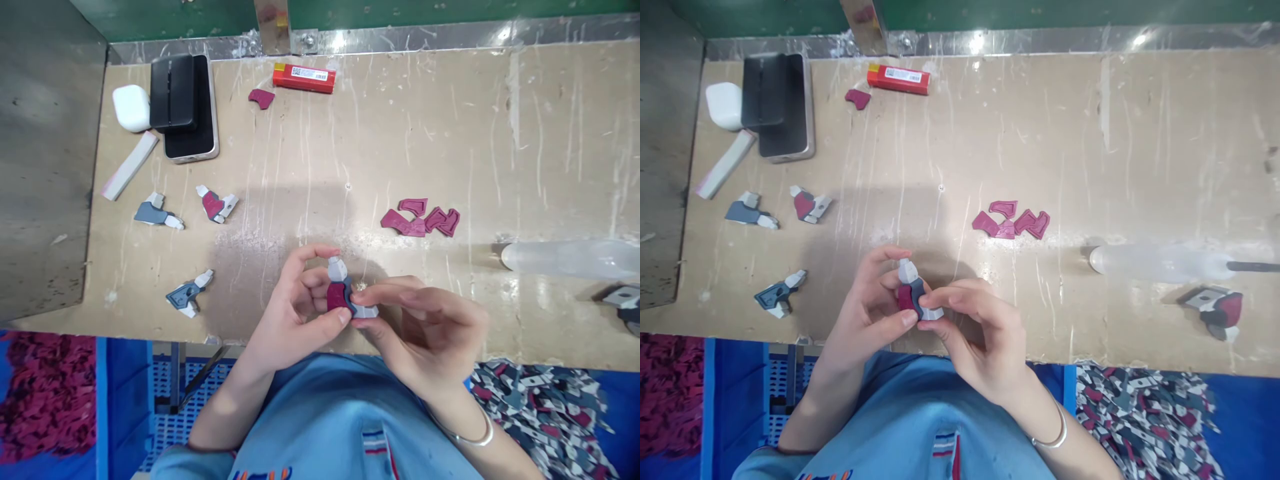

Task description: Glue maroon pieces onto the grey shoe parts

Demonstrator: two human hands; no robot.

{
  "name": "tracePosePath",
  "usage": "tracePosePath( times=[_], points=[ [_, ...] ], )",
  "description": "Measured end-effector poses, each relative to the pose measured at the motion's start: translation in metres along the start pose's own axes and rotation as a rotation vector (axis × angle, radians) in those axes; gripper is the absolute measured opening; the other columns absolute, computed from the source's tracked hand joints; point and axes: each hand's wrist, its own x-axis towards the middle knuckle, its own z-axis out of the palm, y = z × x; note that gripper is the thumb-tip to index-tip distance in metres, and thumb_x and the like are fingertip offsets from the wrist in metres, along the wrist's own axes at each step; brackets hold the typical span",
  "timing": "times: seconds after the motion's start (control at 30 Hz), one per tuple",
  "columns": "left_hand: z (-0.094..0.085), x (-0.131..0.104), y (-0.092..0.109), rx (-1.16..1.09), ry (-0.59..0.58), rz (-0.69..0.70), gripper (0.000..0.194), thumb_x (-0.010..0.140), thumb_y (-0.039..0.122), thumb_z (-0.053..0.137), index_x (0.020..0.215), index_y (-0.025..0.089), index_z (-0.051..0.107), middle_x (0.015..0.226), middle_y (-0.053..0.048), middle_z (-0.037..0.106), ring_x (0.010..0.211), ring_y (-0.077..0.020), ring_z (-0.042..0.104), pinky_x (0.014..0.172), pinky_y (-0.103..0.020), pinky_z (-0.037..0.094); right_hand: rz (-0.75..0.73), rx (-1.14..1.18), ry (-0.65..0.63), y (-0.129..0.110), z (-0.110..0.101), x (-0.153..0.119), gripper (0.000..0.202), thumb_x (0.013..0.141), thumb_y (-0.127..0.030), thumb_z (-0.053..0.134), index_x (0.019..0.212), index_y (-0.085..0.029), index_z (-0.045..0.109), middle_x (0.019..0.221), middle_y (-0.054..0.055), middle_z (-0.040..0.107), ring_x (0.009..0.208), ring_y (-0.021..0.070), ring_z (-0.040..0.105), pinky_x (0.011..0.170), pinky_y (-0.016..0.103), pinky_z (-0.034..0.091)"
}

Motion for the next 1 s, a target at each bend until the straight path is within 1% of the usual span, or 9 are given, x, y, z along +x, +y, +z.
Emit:
tracePosePath(
  times=[0.13, 0.43, 0.53, 0.63, 0.73, 0.8, 0.87, 0.93, 1.0],
  points=[
    [-0.001, -0.003, -0.001, 0.077, 0.014, 0.023, 0.047, 0.097, 0.025, 0.085, 0.136, 0.035, 0.060, 0.101, 0.003, 0.078, 0.089, -0.0112, 0.077, 0.084, -0.020, 0.064, -0.011, -0.017, 0.008, 0.003, -0.001, 0.000, 0.063, 0.083, 0.011, 0.079, 0.130, -0.029, 0.063, 0.103, -0.001, 0.085, 0.094, 0.0167, 0.082, 0.085, 0.029, 0.072],
    [-0.002, 0.001, 0.000, 0.158, 0.057, -0.023, 0.055, 0.099, 0.041, 0.084, 0.150, 0.029, 0.071, 0.110, -0.007, 0.087, 0.112, -0.0278, 0.085, 0.103, -0.041, 0.069, 0.017, -0.028, 0.044, 0.006, -0.001, -0.001, 0.062, 0.084, 0.010, 0.077, 0.128, -0.031, 0.063, 0.100, -0.001, 0.084, 0.093, 0.0210, 0.082, 0.086, 0.039, 0.075],
    [-0.004, 0.002, -0.001, 0.157, 0.047, -0.021, 0.057, 0.098, 0.039, 0.086, 0.152, 0.029, 0.071, 0.119, -0.008, 0.088, 0.120, -0.0301, 0.083, 0.104, -0.042, 0.070, 0.010, -0.007, 0.051, 0.008, 0.000, -0.002, 0.062, 0.084, 0.011, 0.077, 0.128, -0.030, 0.062, 0.100, -0.001, 0.084, 0.092, 0.0197, 0.082, 0.088, 0.037, 0.074],
    [-0.005, 0.001, -0.002, 0.181, 0.051, 0.010, 0.054, 0.097, 0.036, 0.087, 0.149, 0.029, 0.073, 0.119, -0.007, 0.088, 0.117, -0.0291, 0.085, 0.101, -0.041, 0.071, 0.008, 0.009, 0.045, 0.010, 0.000, -0.004, 0.059, 0.086, 0.009, 0.077, 0.128, -0.030, 0.063, 0.101, -0.001, 0.082, 0.093, 0.0186, 0.081, 0.089, 0.035, 0.073],
    [0.001, -0.004, -0.003, 0.280, 0.108, 0.105, 0.046, 0.100, 0.030, 0.084, 0.145, 0.031, 0.076, 0.128, -0.004, 0.087, 0.121, -0.0263, 0.083, 0.104, -0.037, 0.070, 0.096, 0.015, 0.058, 0.008, 0.001, -0.006, 0.047, 0.091, 0.000, 0.078, 0.126, -0.029, 0.066, 0.105, 0.001, 0.078, 0.095, 0.0181, 0.079, 0.089, 0.033, 0.070],
    [0.006, -0.009, -0.004, 0.402, 0.149, 0.187, 0.053, 0.103, 0.024, 0.080, 0.154, 0.034, 0.068, 0.133, -0.002, 0.085, 0.124, -0.0238, 0.082, 0.111, -0.038, 0.067, 0.181, -0.002, 0.039, 0.005, 0.000, -0.004, 0.040, 0.095, -0.011, 0.078, 0.130, -0.029, 0.068, 0.109, 0.004, 0.074, 0.094, 0.0186, 0.075, 0.085, 0.033, 0.068],
    [0.011, -0.012, -0.005, 0.503, 0.162, 0.241, 0.073, 0.104, 0.020, 0.077, 0.169, 0.037, 0.048, 0.131, -0.001, 0.086, 0.122, -0.0228, 0.082, 0.116, -0.042, 0.064, 0.222, -0.046, -0.007, 0.001, -0.002, 0.000, 0.034, 0.099, -0.020, 0.076, 0.132, -0.027, 0.071, 0.111, 0.007, 0.071, 0.093, 0.0195, 0.071, 0.081, 0.034, 0.066],
    [0.014, -0.013, -0.006, 0.562, 0.161, 0.262, 0.089, 0.103, 0.020, 0.077, 0.177, 0.038, 0.030, 0.128, -0.001, 0.086, 0.120, -0.0246, 0.082, 0.119, -0.048, 0.062, 0.225, -0.092, -0.044, -0.002, -0.005, 0.005, 0.026, 0.100, -0.020, 0.074, 0.124, -0.026, 0.075, 0.111, 0.008, 0.071, 0.092, 0.0201, 0.070, 0.077, 0.034, 0.064],
    [0.014, -0.013, -0.007, 0.601, 0.160, 0.280, 0.093, 0.102, 0.020, 0.078, 0.177, 0.039, 0.027, 0.130, -0.001, 0.085, 0.120, -0.0267, 0.081, 0.118, -0.051, 0.062, 0.230, -0.103, -0.054, -0.003, -0.007, 0.009, 0.021, 0.097, -0.015, 0.075, 0.115, -0.026, 0.077, 0.108, 0.007, 0.071, 0.090, 0.0199, 0.070, 0.073, 0.033, 0.063]
  ],
)
